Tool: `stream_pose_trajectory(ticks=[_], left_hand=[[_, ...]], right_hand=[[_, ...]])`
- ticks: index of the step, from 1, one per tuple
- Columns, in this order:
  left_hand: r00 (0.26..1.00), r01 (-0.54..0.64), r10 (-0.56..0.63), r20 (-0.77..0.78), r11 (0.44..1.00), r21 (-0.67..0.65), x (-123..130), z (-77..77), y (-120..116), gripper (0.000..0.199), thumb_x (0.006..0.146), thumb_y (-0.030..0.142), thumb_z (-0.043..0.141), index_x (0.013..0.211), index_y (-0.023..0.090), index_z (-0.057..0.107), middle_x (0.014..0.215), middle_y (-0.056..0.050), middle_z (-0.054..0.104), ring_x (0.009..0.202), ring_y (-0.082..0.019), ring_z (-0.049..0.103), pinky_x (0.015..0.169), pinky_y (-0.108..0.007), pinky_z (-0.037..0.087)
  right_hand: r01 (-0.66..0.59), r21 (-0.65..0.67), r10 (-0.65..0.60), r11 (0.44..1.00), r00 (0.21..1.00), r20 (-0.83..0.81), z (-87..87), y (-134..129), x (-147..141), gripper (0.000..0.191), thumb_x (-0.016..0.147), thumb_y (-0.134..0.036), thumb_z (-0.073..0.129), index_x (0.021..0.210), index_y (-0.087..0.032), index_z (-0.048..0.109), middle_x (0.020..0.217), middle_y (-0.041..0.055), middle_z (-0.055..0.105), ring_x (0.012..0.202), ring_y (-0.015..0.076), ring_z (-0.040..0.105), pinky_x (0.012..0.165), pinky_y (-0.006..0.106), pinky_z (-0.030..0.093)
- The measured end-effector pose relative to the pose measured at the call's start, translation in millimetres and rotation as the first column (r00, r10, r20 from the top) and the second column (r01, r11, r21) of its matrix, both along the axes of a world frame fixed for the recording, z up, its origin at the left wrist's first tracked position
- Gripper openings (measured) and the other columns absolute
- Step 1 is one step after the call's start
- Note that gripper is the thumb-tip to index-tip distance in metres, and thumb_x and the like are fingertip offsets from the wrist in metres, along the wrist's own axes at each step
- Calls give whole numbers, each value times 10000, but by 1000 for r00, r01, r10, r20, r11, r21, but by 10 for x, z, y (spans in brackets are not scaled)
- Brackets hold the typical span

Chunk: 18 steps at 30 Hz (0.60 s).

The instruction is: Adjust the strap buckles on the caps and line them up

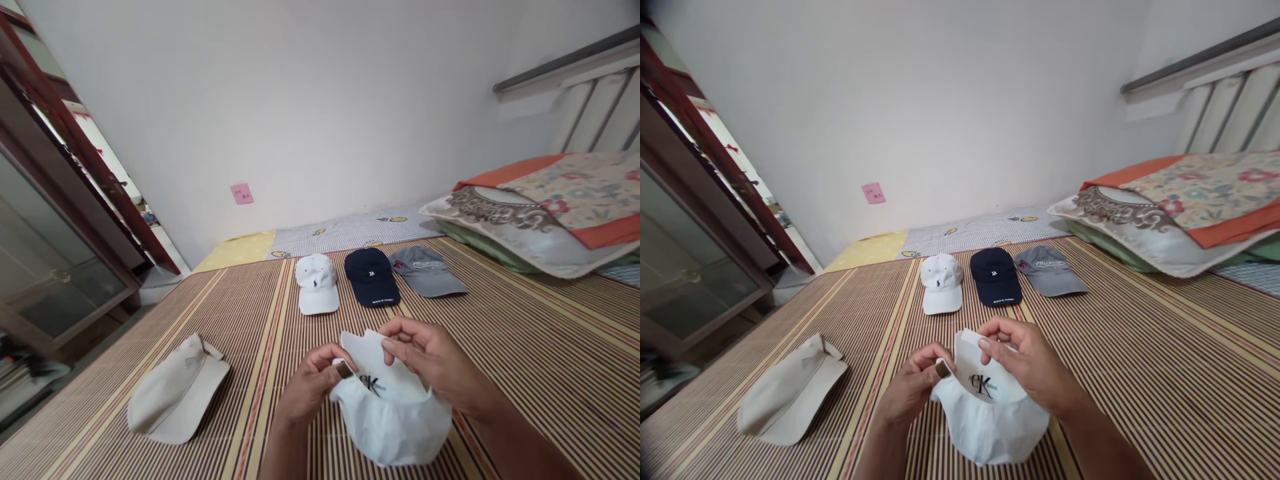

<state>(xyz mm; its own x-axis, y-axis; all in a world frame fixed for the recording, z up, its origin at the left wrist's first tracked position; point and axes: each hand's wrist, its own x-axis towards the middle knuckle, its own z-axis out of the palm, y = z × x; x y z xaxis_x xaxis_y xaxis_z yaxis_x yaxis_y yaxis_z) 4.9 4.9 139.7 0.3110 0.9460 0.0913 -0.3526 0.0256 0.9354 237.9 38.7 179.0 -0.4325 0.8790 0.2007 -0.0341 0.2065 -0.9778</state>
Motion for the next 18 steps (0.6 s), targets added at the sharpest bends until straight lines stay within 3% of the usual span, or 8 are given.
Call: stream_pose_trajectory(ticks=[18], left_hand=[[1000,-9,8,-22,999,-49,92,28,6,345,806,433,844,800,153,644,619,45,543,502,-57,374,490,-210,263]], right_hand=[[-75,23,73,997,994,85,-60,-3,-113,212,909,-395,687,805,-211,674,642,-30,655,644,145,597,635,280,409]])
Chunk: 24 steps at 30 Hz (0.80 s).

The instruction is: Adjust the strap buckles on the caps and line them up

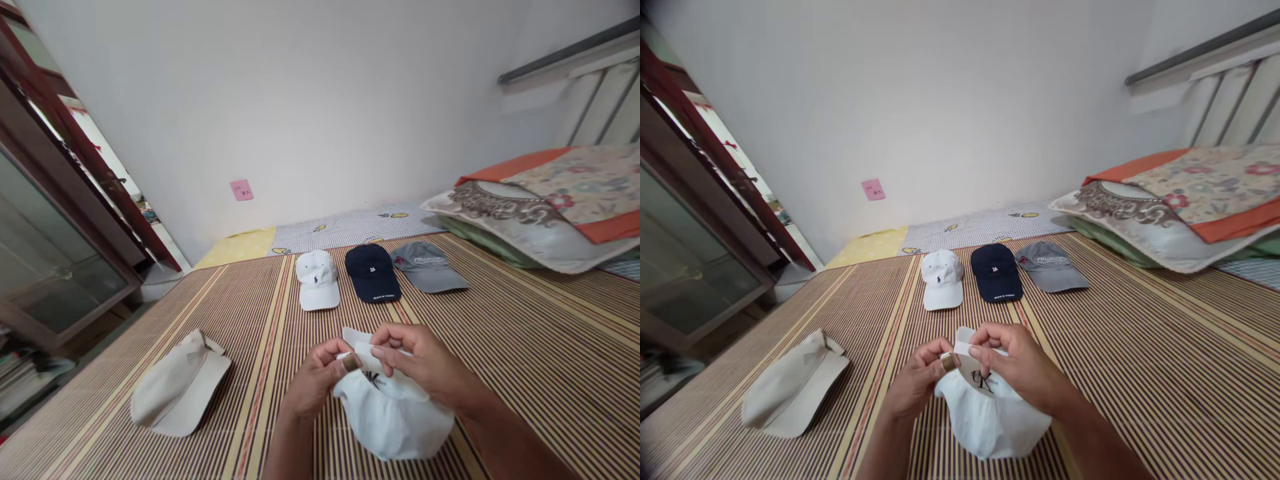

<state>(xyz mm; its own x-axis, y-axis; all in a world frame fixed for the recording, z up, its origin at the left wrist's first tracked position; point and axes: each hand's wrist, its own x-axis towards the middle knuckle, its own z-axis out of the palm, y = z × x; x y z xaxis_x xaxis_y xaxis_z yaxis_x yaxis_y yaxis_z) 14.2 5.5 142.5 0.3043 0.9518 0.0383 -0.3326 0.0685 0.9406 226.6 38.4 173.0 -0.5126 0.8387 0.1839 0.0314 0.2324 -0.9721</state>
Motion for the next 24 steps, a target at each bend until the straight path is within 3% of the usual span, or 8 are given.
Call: stream_pose_trajectory(ticks=[13,24], left_hand=[[1000,-22,22,-9,1000,-1,-18,-5,4,439,758,522,862,785,138,651,599,45,519,500,-58,341,488,-221,223],[1000,10,-10,-8,1000,-14,-40,-11,3,415,722,465,900,794,147,644,632,37,554,526,-60,400,514,-209,267]], right_hand=[[-80,-34,81,996,996,27,53,-53,-19,216,896,-394,701,783,-211,683,675,-25,653,676,152,602,666,281,434],[-104,-51,106,993,994,20,29,-31,-2,274,910,-451,711,793,-206,674,629,-34,612,634,145,540,641,284,382]])
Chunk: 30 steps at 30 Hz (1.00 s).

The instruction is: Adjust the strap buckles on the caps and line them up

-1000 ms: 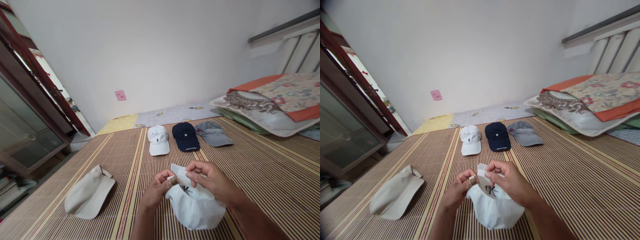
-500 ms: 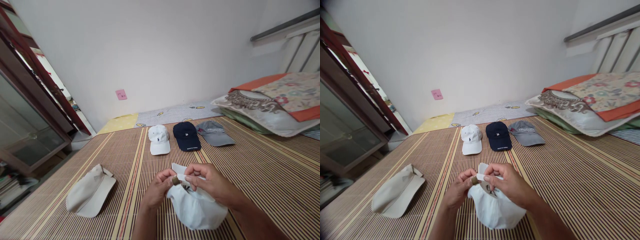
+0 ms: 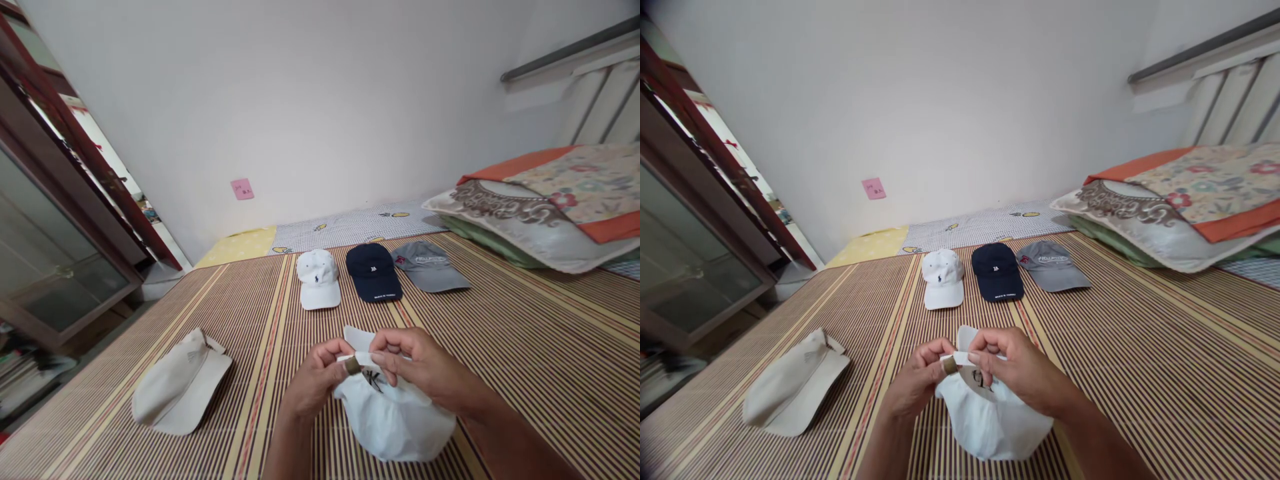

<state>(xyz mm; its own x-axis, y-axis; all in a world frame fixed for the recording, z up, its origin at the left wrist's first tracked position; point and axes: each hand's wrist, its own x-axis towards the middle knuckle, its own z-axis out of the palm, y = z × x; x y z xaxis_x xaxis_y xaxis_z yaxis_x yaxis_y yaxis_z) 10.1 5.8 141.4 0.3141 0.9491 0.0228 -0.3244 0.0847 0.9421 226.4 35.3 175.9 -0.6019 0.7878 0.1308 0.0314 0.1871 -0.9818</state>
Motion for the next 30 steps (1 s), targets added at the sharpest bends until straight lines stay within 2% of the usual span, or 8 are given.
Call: stream_pose_trajectory(ticks=[3,14,30], left_hand=[[1000,17,-17,-6,1000,-10,-17,-17,-2,432,668,422,941,801,150,633,657,34,570,542,-59,430,523,-202,283],[1000,-9,9,-14,1000,-14,9,8,0,450,709,480,907,766,149,609,624,36,564,502,-54,408,491,-204,276],[998,52,-52,-36,999,-8,6,-22,-9,459,733,533,870,798,139,643,627,28,552,510,-62,385,508,-219,257]], right_hand=[[-2,2,2,1000,1000,14,-15,7,5,270,939,-431,672,792,-204,664,615,-37,600,624,142,527,635,284,369],[-9,25,8,1000,999,37,12,5,27,264,936,-411,656,765,-210,646,624,-29,597,634,151,523,640,287,374],[-41,72,31,997,990,139,21,27,87,280,938,-438,647,782,-208,680,639,-22,628,653,154,533,662,294,375]])
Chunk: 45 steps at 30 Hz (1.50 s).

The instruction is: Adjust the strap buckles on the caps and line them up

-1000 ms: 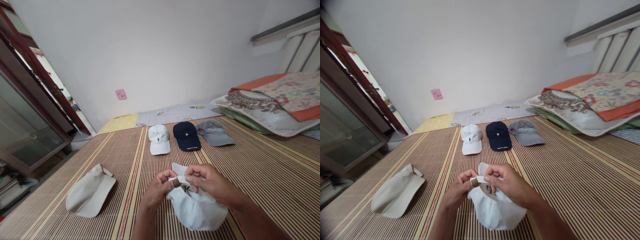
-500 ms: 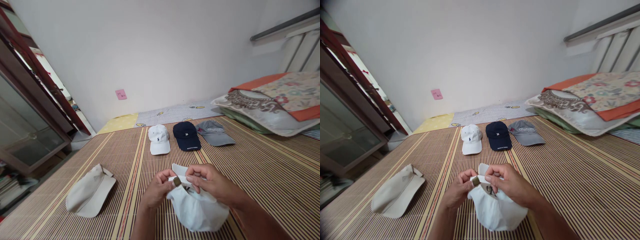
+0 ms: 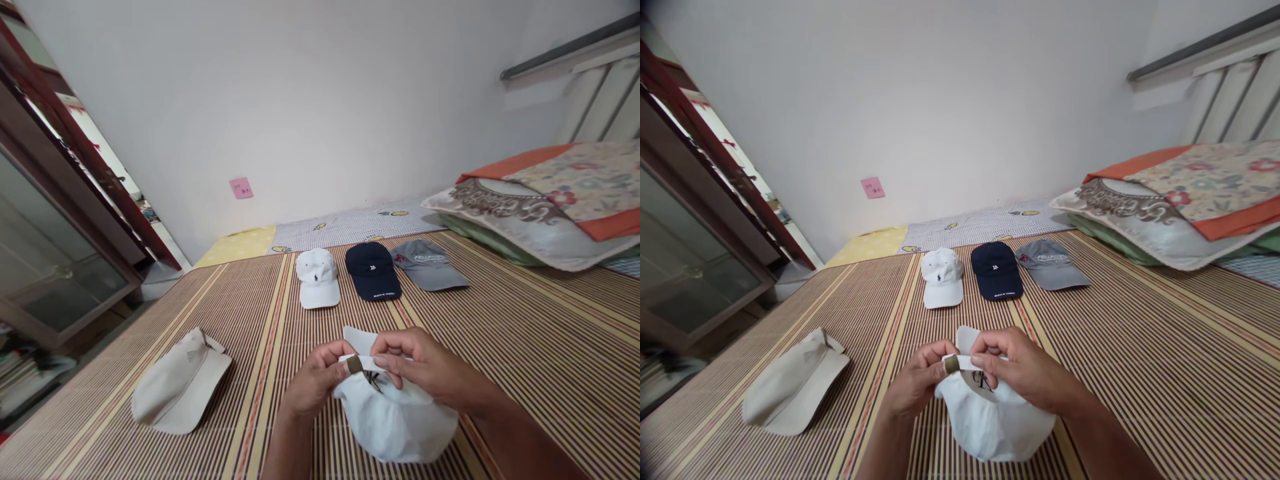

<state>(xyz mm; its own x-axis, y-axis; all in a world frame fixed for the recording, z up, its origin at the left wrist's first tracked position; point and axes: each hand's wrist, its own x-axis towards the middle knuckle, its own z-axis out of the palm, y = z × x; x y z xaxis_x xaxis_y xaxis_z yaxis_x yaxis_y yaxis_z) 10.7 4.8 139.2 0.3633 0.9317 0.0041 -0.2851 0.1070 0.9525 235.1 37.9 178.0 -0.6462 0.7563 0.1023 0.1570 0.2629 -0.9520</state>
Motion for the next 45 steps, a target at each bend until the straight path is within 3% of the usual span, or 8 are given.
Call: stream_pose_trajectory(ticks=[12,19,29,38,45], left_hand=[[998,54,-53,21,998,-30,4,12,-6,481,715,572,870,789,138,677,626,12,579,494,-64,393,504,-227,246],[996,85,-84,34,996,-11,-6,-4,-13,444,757,543,849,810,131,694,647,2,584,513,-68,403,514,-226,250],[997,58,-59,47,998,4,19,36,-19,419,770,496,851,865,133,667,670,8,569,517,-66,402,504,-215,263],[997,61,-61,44,998,-3,3,7,-17,417,778,503,837,830,133,654,664,13,553,523,-65,380,512,-219,252],[997,59,-59,48,998,-10,15,-14,-11,425,760,513,849,829,138,661,671,8,578,519,-67,393,512,-220,252]], right_hand=[[-43,42,43,998,999,3,24,1,22,285,962,-407,616,785,-206,710,628,-27,612,629,147,530,641,289,367],[-37,27,37,999,999,12,49,-15,18,239,956,-411,629,879,-208,729,630,-34,611,643,151,548,663,293,378],[-42,-16,41,999,998,-42,62,-30,11,203,959,-370,620,885,-198,699,653,-38,603,633,139,552,641,281,376],[-61,-22,60,998,997,-52,34,-12,25,325,1010,-468,570,887,-191,688,675,-18,632,663,147,553,653,278,396],[-83,-52,79,995,994,-76,27,-21,19,318,1004,-489,578,961,-199,703,669,-23,633,657,151,551,644,283,384]])
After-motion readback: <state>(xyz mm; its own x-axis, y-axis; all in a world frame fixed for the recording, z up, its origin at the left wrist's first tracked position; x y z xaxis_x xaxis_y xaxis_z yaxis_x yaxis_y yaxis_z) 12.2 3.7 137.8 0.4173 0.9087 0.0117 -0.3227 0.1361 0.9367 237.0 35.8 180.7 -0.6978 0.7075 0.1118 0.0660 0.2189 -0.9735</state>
